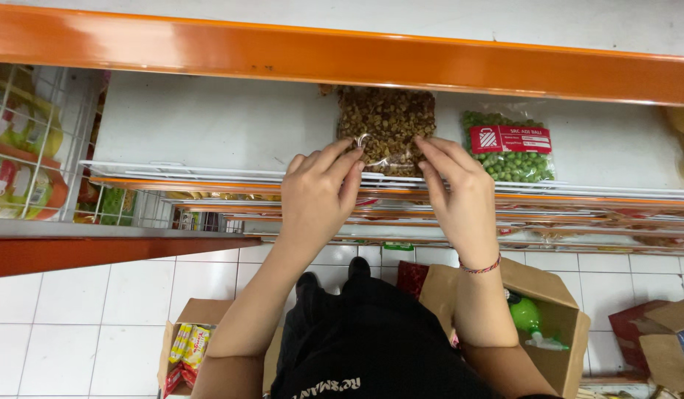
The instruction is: The person removes bags of peas and walnuts from a cardboard box, wipes them with a cloth, and places them on a shelf. They then take milk cartons from the box, scan one with a handheld scanner, and arrange them on a different shelf.
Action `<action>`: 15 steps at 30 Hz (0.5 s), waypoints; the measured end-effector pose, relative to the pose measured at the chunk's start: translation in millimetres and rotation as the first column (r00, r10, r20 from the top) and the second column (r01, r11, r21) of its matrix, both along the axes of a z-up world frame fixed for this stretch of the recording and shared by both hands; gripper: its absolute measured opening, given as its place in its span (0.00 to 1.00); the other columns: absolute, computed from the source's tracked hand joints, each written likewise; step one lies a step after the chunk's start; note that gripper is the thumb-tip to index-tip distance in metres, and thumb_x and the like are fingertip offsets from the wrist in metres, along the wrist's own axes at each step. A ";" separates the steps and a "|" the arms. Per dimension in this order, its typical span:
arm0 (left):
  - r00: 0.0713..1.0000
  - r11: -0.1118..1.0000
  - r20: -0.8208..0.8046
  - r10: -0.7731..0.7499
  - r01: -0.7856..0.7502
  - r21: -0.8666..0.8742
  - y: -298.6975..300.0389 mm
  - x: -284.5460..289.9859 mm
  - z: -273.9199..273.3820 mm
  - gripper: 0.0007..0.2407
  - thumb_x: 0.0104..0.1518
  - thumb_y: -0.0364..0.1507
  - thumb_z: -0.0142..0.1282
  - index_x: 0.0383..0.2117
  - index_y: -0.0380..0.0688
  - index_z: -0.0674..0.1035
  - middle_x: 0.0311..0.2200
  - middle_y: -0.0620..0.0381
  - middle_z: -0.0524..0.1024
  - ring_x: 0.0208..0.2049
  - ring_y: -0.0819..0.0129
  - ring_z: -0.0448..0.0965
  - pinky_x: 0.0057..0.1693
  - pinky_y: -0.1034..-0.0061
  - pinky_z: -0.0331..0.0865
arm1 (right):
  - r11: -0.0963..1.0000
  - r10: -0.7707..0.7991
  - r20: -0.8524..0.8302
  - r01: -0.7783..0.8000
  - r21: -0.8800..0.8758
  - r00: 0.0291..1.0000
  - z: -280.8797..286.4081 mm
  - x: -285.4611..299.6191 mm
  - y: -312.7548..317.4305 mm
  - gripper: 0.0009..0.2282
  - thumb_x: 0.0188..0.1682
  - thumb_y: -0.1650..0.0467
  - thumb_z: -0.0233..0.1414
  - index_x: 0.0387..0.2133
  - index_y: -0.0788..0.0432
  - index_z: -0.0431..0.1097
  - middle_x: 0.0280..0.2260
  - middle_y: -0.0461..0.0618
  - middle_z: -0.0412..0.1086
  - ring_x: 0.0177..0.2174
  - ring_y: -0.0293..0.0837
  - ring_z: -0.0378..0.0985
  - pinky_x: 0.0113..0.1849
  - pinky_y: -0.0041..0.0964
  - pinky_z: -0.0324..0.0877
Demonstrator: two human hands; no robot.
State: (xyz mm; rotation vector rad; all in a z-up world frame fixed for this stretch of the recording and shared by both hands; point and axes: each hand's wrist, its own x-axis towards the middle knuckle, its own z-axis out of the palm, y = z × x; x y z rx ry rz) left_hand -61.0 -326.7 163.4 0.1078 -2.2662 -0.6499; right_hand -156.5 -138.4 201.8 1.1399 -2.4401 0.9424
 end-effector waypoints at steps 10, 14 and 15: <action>0.997 0.981 -0.039 0.060 -0.066 -0.184 4.5 -4.3 -10.3 0.11 0.62 0.35 0.61 0.45 0.44 0.84 0.38 0.56 0.79 0.34 0.65 0.77 0.42 0.69 0.62 | 0.980 0.045 -0.266 0.009 0.197 0.963 -5.8 2.5 -3.0 0.17 0.47 0.62 0.62 0.47 0.58 0.77 0.48 0.46 0.74 0.50 0.50 0.71 0.50 0.47 0.64; 0.999 0.980 -0.024 0.025 -0.029 -0.197 0.5 -3.1 -13.8 0.12 0.62 0.36 0.60 0.45 0.44 0.83 0.42 0.56 0.78 0.37 0.64 0.76 0.44 0.68 0.62 | 0.975 0.037 -0.212 0.011 0.221 0.977 -9.2 2.4 -0.1 0.17 0.49 0.62 0.62 0.48 0.58 0.77 0.48 0.46 0.74 0.50 0.49 0.71 0.52 0.48 0.64; 1.000 0.982 -0.024 0.016 -0.020 -0.190 1.1 -2.7 -15.0 0.12 0.63 0.36 0.60 0.45 0.44 0.83 0.42 0.56 0.78 0.38 0.64 0.76 0.44 0.68 0.62 | 0.975 0.029 -0.203 0.017 0.224 0.979 -10.0 3.7 0.8 0.17 0.49 0.62 0.62 0.48 0.58 0.77 0.48 0.45 0.74 0.50 0.49 0.71 0.52 0.48 0.64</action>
